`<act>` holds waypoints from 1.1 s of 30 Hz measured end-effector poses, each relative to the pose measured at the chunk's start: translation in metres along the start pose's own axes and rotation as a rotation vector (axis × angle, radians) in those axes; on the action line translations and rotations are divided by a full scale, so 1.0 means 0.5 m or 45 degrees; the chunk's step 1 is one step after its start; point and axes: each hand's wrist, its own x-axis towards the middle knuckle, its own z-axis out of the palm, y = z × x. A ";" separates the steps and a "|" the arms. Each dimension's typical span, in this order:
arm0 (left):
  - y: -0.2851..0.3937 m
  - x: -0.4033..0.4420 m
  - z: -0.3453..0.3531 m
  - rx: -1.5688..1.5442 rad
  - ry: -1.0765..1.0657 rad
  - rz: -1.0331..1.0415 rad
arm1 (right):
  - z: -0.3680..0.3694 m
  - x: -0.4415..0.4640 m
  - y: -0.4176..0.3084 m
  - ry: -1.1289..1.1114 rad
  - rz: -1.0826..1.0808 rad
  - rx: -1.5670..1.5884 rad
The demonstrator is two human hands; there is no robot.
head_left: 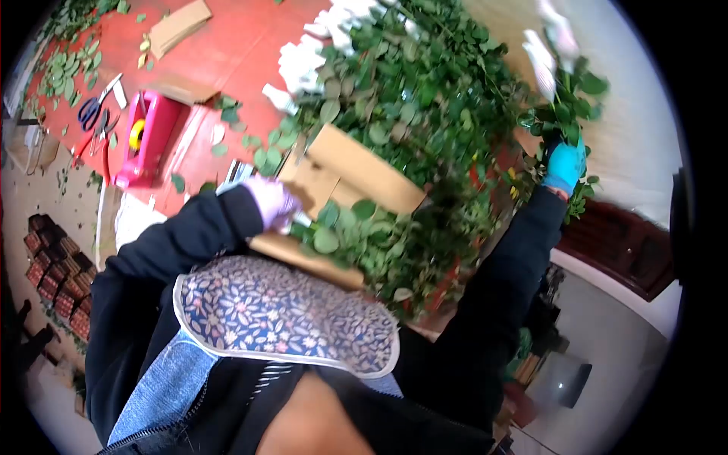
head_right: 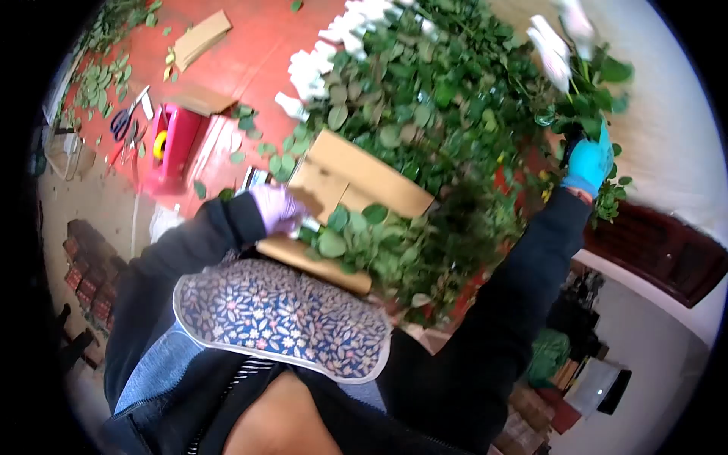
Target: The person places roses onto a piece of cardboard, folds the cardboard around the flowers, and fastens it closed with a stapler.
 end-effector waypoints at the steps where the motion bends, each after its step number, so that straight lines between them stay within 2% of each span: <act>1: -0.011 -0.004 0.018 -0.083 0.166 0.015 | -0.030 -0.016 -0.035 -0.240 0.293 0.259; 2: -0.023 -0.005 0.030 -0.127 0.215 0.050 | -0.020 -0.041 -0.024 -0.215 0.281 0.177; 4: -0.034 -0.005 0.045 -0.191 0.246 0.023 | -0.074 -0.099 -0.071 -0.296 0.221 0.389; 5: -0.027 -0.009 0.036 -0.190 0.248 0.019 | -0.093 -0.134 -0.068 -0.314 0.036 0.310; 6: -0.015 -0.010 0.022 -0.151 0.182 -0.017 | -0.136 -0.175 -0.095 -0.261 -0.031 0.359; 7: -0.009 -0.013 0.013 -0.112 0.114 -0.052 | -0.192 -0.217 -0.140 -0.128 -0.170 0.411; 8: -0.018 -0.011 0.027 -0.109 0.113 -0.055 | -0.212 -0.249 -0.155 -0.329 -0.279 0.385; 10: -0.046 0.000 0.063 -0.073 0.255 0.115 | -0.254 -0.312 -0.186 -0.743 -0.496 0.364; 11: -0.043 -0.001 0.059 -0.133 0.182 0.053 | -0.287 -0.327 -0.257 -0.560 -0.646 0.587; 12: -0.090 0.031 0.131 -0.356 0.242 0.083 | -0.294 -0.345 -0.301 -0.726 -0.536 0.673; 13: -0.136 0.063 0.202 -0.577 0.300 0.123 | -0.287 -0.364 -0.328 -1.003 -0.540 0.569; 14: -0.110 0.045 0.166 -0.529 0.241 0.082 | -0.252 -0.405 -0.339 -0.814 -0.553 0.777; 15: -0.082 0.026 0.127 -0.478 0.181 0.043 | -0.201 -0.452 -0.338 -0.859 -0.563 0.804; 16: -0.058 0.010 0.103 -0.352 0.284 0.068 | -0.192 -0.460 -0.349 -1.103 -0.564 0.738; 18: -0.037 -0.007 0.077 -0.088 0.486 0.122 | -0.122 -0.528 -0.346 -1.169 -0.501 0.827; 19: -0.041 -0.007 0.078 -0.271 0.406 0.054 | -0.118 -0.534 -0.346 -1.170 -0.480 0.839; 20: -0.043 -0.006 0.077 -0.257 0.385 0.060 | -0.113 -0.540 -0.346 -1.205 -0.469 0.859; 21: -0.042 -0.004 0.073 -0.303 0.497 0.161 | -0.110 -0.545 -0.346 -1.240 -0.457 0.878; 24: -0.037 -0.001 0.062 -0.363 0.435 0.195 | -0.096 -0.542 -0.331 -1.341 -0.370 0.953; 26: -0.057 0.011 0.084 0.038 0.580 0.299 | -0.093 -0.542 -0.319 -1.268 -0.317 1.041; 27: -0.046 0.011 0.072 -0.086 0.464 0.177 | -0.091 -0.541 -0.313 -1.208 -0.246 1.101; 28: -0.042 0.004 0.059 -0.077 0.457 0.183 | -0.088 -0.540 -0.308 -1.150 -0.178 1.159; 30: -0.035 -0.009 0.037 0.447 0.664 0.387 | -0.086 -0.536 -0.303 -1.084 -0.167 1.135; 31: -0.040 0.004 0.041 0.337 0.524 0.375 | -0.088 -0.532 -0.302 -1.016 -0.119 1.177; 32: -0.048 0.012 0.052 0.341 0.517 0.375 | -0.089 -0.528 -0.302 -0.946 -0.073 1.219; 33: -0.050 0.017 0.055 0.250 0.460 0.397 | -0.093 -0.526 -0.310 -0.859 -0.185 1.082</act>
